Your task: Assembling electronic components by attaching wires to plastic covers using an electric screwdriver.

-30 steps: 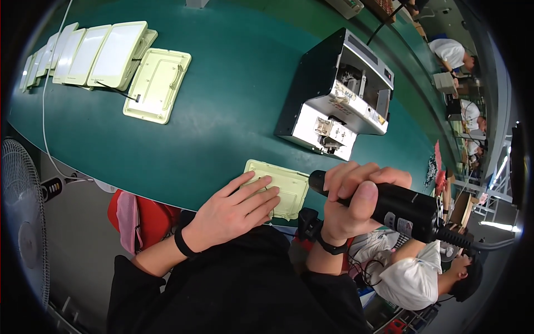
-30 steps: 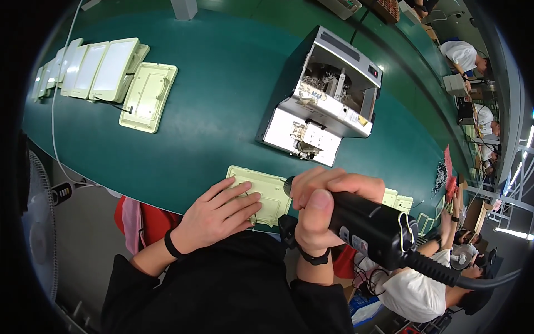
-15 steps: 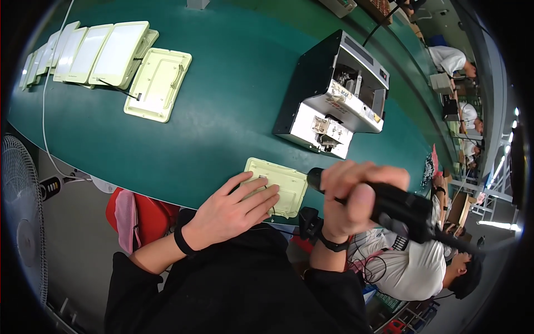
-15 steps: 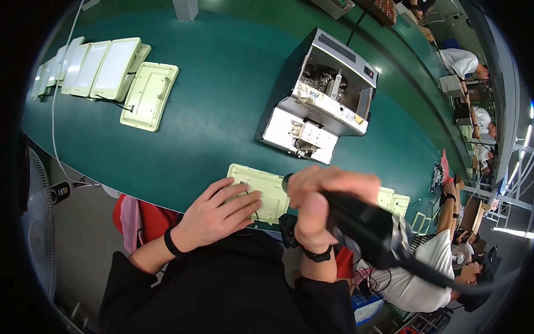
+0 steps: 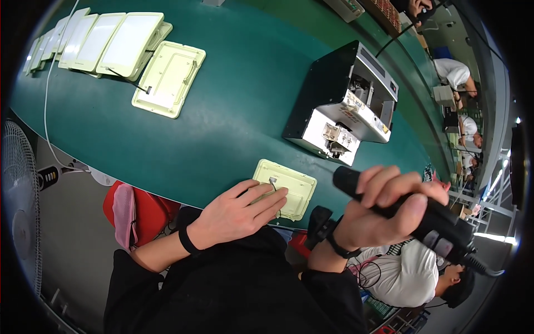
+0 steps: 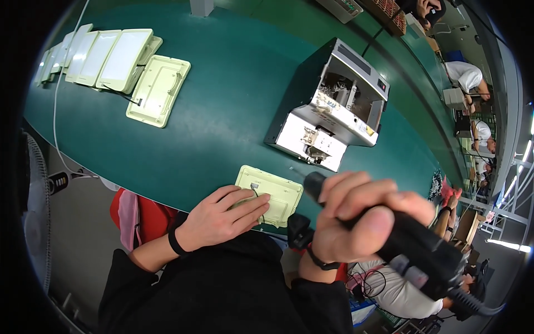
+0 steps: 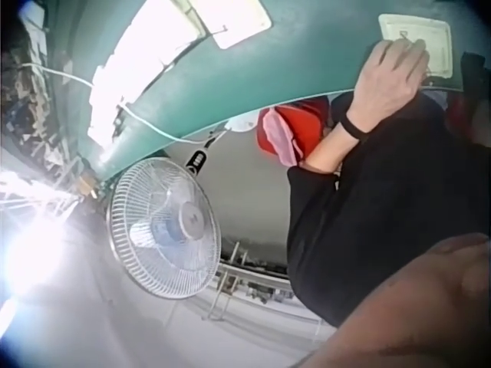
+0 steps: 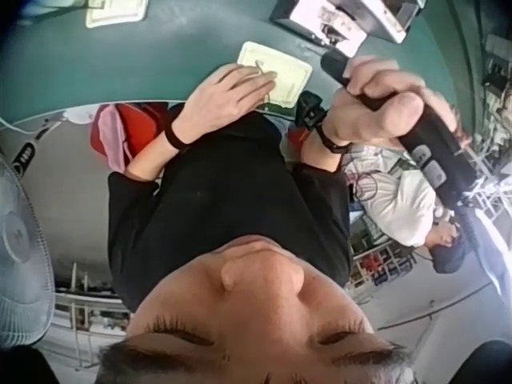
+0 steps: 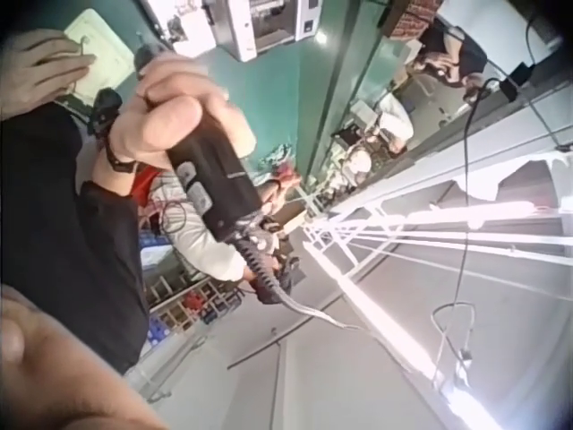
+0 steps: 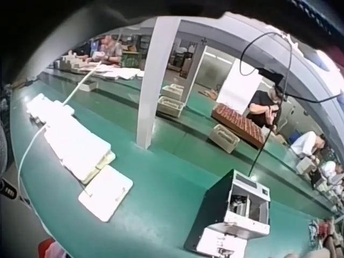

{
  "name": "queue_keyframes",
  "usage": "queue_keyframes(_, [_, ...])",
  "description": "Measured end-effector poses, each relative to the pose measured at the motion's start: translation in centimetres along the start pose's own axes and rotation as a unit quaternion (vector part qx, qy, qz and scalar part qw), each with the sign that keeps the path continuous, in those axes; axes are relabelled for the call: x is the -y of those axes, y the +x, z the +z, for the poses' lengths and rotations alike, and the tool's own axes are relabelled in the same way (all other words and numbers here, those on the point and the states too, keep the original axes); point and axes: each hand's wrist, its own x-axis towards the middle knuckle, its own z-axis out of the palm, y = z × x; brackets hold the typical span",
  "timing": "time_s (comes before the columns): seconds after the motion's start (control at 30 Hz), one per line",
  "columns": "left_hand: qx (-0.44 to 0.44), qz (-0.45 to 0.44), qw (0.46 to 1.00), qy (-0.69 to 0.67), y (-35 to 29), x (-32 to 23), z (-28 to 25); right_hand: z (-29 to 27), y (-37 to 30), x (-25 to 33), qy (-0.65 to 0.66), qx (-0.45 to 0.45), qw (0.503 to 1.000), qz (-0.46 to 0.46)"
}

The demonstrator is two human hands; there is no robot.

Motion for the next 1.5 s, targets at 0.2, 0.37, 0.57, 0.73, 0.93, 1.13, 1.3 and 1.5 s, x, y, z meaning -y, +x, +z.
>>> queue_keyframes(0.2, [-0.02, -0.004, 1.0, -0.004, 0.0, 0.1, 0.2, 1.7, -2.9, -1.5, 0.015, 0.07, 0.996, 0.046])
queue_keyframes(0.37, [-0.026, -0.013, 1.0, -0.009, -0.2, -0.1, 0.5, 2.0, -3.7, -2.7, 0.015, 0.073, 0.995, 0.071])
queue_keyframes(0.57, [-0.026, -0.018, 0.999, -0.022, 0.0, 0.2, 0.4, 2.1, -3.8, -3.3, 0.028, 0.078, 0.995, 0.063])
queue_keyframes(0.73, [-0.032, -0.019, 0.999, -0.024, 0.0, 0.0, 0.4, 2.0, -4.1, -3.3, 0.024, 0.069, 0.995, 0.072])
queue_keyframes(0.93, [-0.018, -0.024, 0.999, -0.027, 0.1, 0.1, 0.0, 2.0, -3.4, -3.1, 0.036, 0.087, 0.995, 0.043])
queue_keyframes(1.13, [-0.021, -0.053, 0.998, -0.002, 0.3, -0.4, 0.1, 0.1, 1.9, -0.1, -0.013, 0.003, 0.998, -0.058])
queue_keyframes(1.3, [-0.017, -0.064, 0.998, -0.006, 0.7, -0.2, 0.1, 0.2, 2.1, -0.8, -0.062, -0.032, 0.997, -0.041])
queue_keyframes(1.5, [-0.015, -0.069, 0.997, -0.015, 0.6, -0.2, -0.2, -2.2, -2.1, 0.1, -0.042, -0.002, 0.999, -0.005])
